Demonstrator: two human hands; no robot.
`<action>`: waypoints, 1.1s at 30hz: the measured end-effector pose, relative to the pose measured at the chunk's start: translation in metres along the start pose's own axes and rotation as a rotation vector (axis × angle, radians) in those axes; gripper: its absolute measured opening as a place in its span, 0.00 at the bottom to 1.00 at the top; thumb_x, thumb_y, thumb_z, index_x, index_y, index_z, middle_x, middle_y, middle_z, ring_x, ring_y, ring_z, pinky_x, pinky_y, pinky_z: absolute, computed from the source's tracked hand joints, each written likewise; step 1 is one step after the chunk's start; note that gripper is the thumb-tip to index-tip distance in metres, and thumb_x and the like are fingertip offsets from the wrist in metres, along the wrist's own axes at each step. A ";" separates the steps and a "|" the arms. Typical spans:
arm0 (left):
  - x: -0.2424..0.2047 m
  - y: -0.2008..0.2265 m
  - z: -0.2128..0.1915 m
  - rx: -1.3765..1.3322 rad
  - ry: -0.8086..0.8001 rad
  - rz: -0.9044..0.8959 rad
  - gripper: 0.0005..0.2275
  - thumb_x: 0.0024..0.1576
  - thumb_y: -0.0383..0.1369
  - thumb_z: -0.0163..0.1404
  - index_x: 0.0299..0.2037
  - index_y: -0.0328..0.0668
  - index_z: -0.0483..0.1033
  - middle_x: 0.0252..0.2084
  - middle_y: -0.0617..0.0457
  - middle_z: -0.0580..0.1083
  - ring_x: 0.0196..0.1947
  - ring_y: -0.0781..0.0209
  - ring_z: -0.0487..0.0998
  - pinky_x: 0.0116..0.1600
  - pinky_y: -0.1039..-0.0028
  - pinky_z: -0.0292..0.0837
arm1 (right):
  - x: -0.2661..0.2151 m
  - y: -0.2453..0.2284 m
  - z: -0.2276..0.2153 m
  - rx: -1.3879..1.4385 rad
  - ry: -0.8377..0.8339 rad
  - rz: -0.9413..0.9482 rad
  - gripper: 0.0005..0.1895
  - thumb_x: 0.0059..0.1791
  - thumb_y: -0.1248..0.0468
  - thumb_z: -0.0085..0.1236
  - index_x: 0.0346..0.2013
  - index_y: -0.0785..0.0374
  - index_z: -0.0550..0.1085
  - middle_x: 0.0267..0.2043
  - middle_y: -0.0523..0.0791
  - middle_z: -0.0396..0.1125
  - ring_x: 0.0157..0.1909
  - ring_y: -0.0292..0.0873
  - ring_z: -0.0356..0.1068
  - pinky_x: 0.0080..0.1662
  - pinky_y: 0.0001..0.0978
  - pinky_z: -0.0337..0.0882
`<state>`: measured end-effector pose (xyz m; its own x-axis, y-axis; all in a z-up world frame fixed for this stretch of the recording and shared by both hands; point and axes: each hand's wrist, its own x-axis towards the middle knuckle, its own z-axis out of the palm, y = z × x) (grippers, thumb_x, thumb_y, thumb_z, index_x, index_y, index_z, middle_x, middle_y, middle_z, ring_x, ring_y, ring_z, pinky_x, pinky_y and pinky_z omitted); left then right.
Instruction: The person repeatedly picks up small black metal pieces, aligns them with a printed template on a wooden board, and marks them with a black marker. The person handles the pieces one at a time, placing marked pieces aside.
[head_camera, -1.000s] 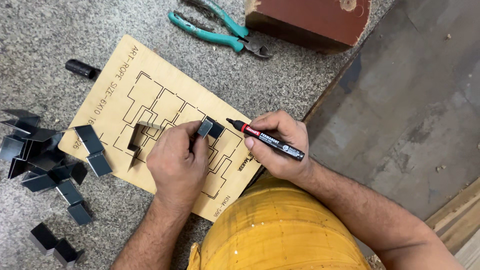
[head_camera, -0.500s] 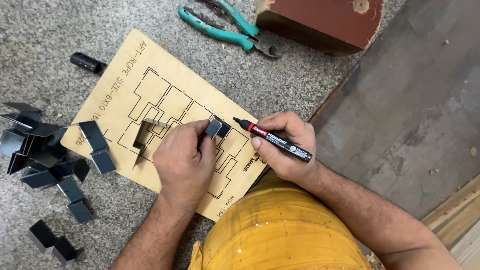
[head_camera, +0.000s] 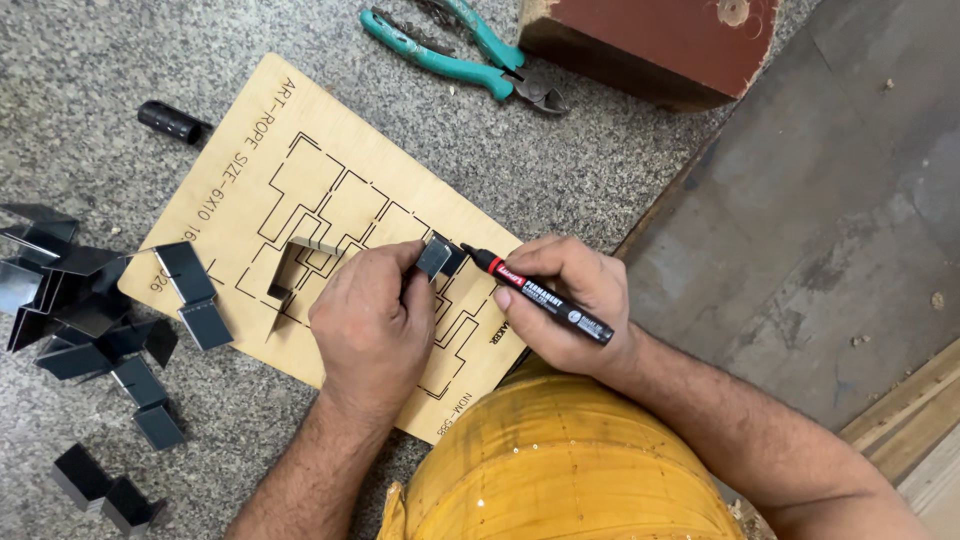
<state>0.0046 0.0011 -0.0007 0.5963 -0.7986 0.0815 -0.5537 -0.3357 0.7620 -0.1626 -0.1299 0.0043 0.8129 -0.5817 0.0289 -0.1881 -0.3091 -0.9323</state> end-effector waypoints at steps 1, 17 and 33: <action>0.000 0.000 0.000 -0.001 0.001 0.006 0.08 0.53 0.19 0.57 0.41 0.35 0.76 0.36 0.47 0.77 0.37 0.49 0.81 0.43 0.63 0.77 | 0.001 -0.002 0.001 -0.005 -0.004 -0.003 0.14 0.49 0.74 0.65 0.45 0.68 0.70 0.42 0.51 0.74 0.37 0.35 0.75 0.39 0.24 0.74; 0.002 0.000 0.000 -0.043 0.010 0.021 0.09 0.53 0.18 0.57 0.41 0.34 0.75 0.37 0.46 0.77 0.37 0.48 0.81 0.44 0.62 0.77 | 0.006 -0.006 0.012 -0.072 -0.016 -0.028 0.14 0.48 0.75 0.66 0.44 0.70 0.70 0.42 0.52 0.74 0.34 0.35 0.75 0.34 0.24 0.74; 0.000 0.000 0.000 -0.056 0.018 0.016 0.09 0.52 0.18 0.57 0.41 0.34 0.75 0.37 0.45 0.77 0.38 0.48 0.81 0.44 0.62 0.78 | 0.002 -0.005 0.010 -0.090 0.012 -0.039 0.13 0.50 0.74 0.64 0.45 0.69 0.69 0.42 0.51 0.75 0.36 0.34 0.75 0.37 0.25 0.75</action>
<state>0.0051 0.0009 -0.0008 0.5983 -0.7943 0.1055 -0.5301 -0.2937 0.7955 -0.1539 -0.1220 0.0054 0.8140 -0.5767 0.0695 -0.2055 -0.3979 -0.8941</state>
